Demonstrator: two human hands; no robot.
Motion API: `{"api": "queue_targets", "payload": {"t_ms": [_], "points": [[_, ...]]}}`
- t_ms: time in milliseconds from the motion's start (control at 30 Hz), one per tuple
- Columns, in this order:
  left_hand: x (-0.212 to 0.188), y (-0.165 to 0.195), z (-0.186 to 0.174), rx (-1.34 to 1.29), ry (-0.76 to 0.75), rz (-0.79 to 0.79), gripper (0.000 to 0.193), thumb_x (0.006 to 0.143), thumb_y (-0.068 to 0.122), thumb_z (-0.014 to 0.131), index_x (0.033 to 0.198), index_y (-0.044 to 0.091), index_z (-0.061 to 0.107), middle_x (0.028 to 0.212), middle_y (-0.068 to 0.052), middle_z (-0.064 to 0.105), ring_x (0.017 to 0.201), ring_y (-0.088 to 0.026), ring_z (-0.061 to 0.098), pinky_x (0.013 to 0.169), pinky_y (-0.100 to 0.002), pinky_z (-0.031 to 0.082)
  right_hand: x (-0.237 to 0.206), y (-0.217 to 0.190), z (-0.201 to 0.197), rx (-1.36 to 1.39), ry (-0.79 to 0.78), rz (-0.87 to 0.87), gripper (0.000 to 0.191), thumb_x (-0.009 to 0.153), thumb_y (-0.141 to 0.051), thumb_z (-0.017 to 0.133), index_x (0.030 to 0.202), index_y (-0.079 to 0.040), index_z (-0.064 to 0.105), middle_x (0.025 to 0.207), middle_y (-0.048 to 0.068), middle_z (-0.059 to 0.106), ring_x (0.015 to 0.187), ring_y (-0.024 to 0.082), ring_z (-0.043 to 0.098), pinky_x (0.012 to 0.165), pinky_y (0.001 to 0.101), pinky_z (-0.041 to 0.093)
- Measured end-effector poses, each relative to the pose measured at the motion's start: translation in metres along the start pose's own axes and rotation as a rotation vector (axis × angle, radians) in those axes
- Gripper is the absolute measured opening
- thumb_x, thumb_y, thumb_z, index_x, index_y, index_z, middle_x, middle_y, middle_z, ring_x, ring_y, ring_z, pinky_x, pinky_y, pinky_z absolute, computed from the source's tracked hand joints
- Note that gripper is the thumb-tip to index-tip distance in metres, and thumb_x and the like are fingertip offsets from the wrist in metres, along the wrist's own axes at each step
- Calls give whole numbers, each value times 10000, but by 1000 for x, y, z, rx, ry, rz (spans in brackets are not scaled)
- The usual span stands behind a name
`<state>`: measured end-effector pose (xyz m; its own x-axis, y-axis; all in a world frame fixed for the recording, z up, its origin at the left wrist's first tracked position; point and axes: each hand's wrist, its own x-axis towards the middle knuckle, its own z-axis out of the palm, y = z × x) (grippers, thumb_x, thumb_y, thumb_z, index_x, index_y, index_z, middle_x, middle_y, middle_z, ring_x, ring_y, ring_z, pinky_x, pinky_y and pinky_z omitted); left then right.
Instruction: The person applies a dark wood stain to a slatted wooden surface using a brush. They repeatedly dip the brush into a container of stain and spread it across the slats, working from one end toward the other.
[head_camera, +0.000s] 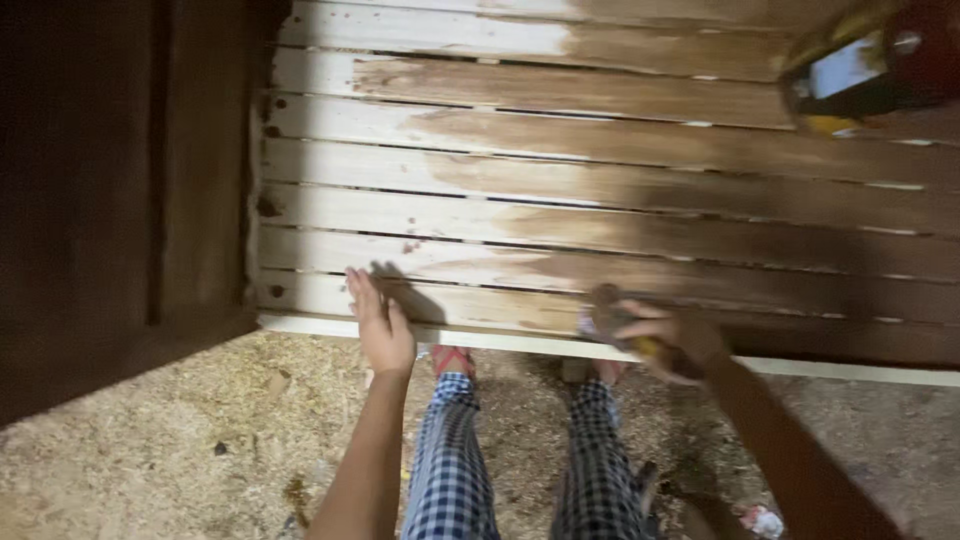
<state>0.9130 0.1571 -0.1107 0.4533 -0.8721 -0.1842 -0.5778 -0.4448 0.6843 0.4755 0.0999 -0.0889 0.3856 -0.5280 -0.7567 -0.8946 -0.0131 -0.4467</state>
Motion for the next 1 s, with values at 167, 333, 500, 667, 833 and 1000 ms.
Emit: {"api": "queue_targets", "payload": {"t_ms": [167, 333, 500, 667, 833, 1000], "points": [[-20, 86, 72, -54, -79, 101, 788, 891, -18, 423, 1631, 24, 155, 1707, -145, 145, 1597, -321, 116, 1301, -487, 26, -78, 92, -50, -73, 102, 308, 464, 835, -345, 740, 1294, -291, 711, 1400, 75, 573, 980, 241, 780, 751, 374, 652], [-39, 186, 152, -102, -116, 309, 770, 868, -18, 498, 1598, 4, 255, 1694, -232, 171, 1575, -385, 161, 1281, -520, 77, -136, 143, -66, 318, 435, 535, 479, 819, -441, 742, 1269, -278, 746, 1115, 106, 822, 930, 303, 810, 828, 435, 683], [-39, 285, 212, -172, -140, 394, 753, 878, 15, 545, 1586, -19, 291, 1666, -278, 213, 1558, -436, 208, 1248, -529, 145, -153, 215, -162, 256, 611, 482, 646, 962, -556, 720, 1293, -9, 632, 1200, 273, 638, 1050, 363, 668, 829, 526, 556], [-25, 372, 266, -356, -334, 142, 803, 899, 133, 491, 1657, 74, 233, 1769, -163, 222, 945, -427, 614, 910, -439, 522, -142, 224, -302, -273, 1273, -128, 298, 1168, -262, 612, 1151, 33, 654, 1099, 205, 688, 967, 288, 696, 760, 391, 576], [-10, 453, 331, -409, -233, 169, 793, 867, 207, 670, 1528, -38, 309, 1578, -311, 320, 1469, -390, 362, 1184, -377, 320, -97, 168, -388, 720, 1093, 398, 565, 1030, -615, 607, 900, -66, 639, 772, 56, 609, 682, 170, 614, 655, 368, 527], [-27, 454, 341, -388, -217, 153, 726, 878, 224, 661, 1516, -5, 401, 1575, -336, 311, 1443, -425, 383, 1185, -385, 329, -14, 141, -419, 365, 793, 308, 578, 828, -498, 764, 1112, 1, 705, 1023, 205, 761, 853, 266, 742, 820, 409, 568]]}}
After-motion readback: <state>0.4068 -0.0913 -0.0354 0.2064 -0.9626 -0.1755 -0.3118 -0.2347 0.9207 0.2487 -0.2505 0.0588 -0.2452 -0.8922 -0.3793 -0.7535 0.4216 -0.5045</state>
